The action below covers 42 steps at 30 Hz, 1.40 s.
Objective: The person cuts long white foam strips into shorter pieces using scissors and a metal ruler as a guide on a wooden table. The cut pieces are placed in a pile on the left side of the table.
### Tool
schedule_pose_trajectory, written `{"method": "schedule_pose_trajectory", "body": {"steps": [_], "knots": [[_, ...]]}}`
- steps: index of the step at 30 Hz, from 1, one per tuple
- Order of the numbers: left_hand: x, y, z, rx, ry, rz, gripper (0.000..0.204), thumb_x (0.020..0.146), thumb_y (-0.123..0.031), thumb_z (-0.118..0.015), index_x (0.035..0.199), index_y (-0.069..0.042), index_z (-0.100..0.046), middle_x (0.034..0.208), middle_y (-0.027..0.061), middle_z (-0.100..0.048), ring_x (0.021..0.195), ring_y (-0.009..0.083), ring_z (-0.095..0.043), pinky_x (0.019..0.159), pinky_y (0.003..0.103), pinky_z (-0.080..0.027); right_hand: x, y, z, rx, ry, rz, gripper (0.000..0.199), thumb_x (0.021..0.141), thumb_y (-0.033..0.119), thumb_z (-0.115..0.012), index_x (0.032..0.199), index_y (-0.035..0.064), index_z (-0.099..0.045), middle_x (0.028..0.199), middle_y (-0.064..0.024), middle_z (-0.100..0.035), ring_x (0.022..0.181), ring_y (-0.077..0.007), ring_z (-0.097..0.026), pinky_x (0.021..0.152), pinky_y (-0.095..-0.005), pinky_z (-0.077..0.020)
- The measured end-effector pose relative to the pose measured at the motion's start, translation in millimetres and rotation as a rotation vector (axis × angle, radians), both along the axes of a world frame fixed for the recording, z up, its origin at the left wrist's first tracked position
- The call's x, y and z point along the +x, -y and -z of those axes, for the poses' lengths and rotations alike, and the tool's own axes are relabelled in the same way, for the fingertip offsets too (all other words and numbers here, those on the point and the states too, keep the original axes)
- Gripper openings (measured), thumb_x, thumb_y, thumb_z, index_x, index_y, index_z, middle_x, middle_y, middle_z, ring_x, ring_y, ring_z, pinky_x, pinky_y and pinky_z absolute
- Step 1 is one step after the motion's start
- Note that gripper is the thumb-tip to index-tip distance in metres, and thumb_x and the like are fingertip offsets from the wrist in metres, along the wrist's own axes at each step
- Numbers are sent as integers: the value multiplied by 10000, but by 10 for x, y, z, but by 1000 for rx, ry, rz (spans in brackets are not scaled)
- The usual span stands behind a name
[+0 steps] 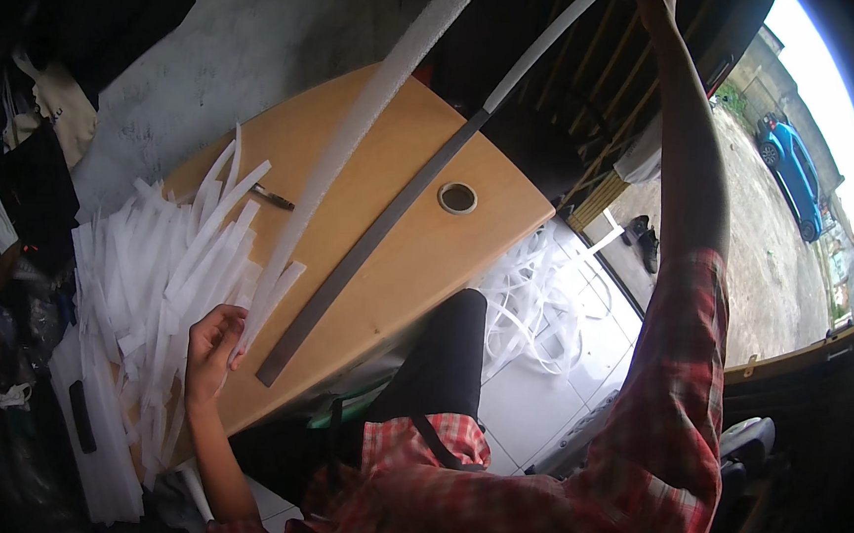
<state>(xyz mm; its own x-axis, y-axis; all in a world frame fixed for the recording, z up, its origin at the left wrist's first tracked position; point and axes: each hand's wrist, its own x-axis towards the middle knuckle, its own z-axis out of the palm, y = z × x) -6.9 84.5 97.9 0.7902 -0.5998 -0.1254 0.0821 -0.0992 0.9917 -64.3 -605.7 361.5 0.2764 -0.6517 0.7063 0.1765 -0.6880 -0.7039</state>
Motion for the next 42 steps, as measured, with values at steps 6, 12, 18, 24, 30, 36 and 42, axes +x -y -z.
{"method": "schedule_pose_trajectory", "body": {"steps": [6, 12, 18, 24, 30, 36, 42], "knots": [[29, 209, 209, -2, 92, -58, 223, 1018, -233, -634, 994, -12, -634, 769, -47, -518, 557, 13, -368, 479, 210, -278, 16, 184, -75, -1, -138, 31, 586, 888, 698, -614, 715, 143, -539, 561, 71, -422, 454, -75, -407, 414, -281, -311], [32, 316, 308, 3, 16, -120, 207, 1038, -216, -592, 948, -30, -582, 737, -41, -512, 532, 15, -369, 458, 203, -254, 137, 295, 697, 37, -525, 24, 758, 772, 850, -592, 661, 100, -582, 537, -16, -502, 463, -143, -487, 455, -298, -329], [-56, 311, 231, 95, -75, -186, 198, 1055, -230, -555, 964, -54, -543, 645, -33, -442, 508, 38, -384, 446, 208, -258, 296, 312, 967, 258, -743, 51, 837, 731, 885, -588, 654, 53, -620, 547, -57, -564, 469, -178, -562, 468, -341, -417], [-164, 348, 281, -51, -49, -147, 187, 1032, -233, -607, 1001, -61, -543, 636, -42, -425, 548, 46, -405, 481, 211, -294, 815, 161, 538, -145, -433, 566, 824, 855, 763, -530, 990, -34, -694, 937, -254, -720, 989, -434, -696, 883, -506, -536], [-81, 727, 278, -64, -35, -52, 184, 1042, -209, -582, 1070, -29, -563, 732, 3, -514, 579, 50, -439, 519, 201, -362, 1016, 285, 487, -270, -485, 556, 744, 927, 682, -493, 1160, -13, -619, 1034, -306, -692, 1060, -485, -650, 903, -553, -518], [6, 847, 331, 72, -67, -32, 172, 1048, -174, -560, 1083, -6, -578, 747, 11, -528, 570, 55, -452, 520, 204, -372, 908, 579, 1439, -82, -856, 422, 888, 814, 813, -549, 1147, 3, -693, 1016, -288, -710, 1035, -427, -690, 886, -507, -541], [-10, 928, 478, 169, 26, -36, 187, 1051, -136, -533, 1140, 12, -602, 748, 17, -551, 562, 40, -460, 515, 204, -372, 665, 859, 2427, 371, -1076, 88, 835, 780, 873, -536, 796, 43, -617, 612, -96, -537, 582, -229, -609, 618, -440, -476]]}}
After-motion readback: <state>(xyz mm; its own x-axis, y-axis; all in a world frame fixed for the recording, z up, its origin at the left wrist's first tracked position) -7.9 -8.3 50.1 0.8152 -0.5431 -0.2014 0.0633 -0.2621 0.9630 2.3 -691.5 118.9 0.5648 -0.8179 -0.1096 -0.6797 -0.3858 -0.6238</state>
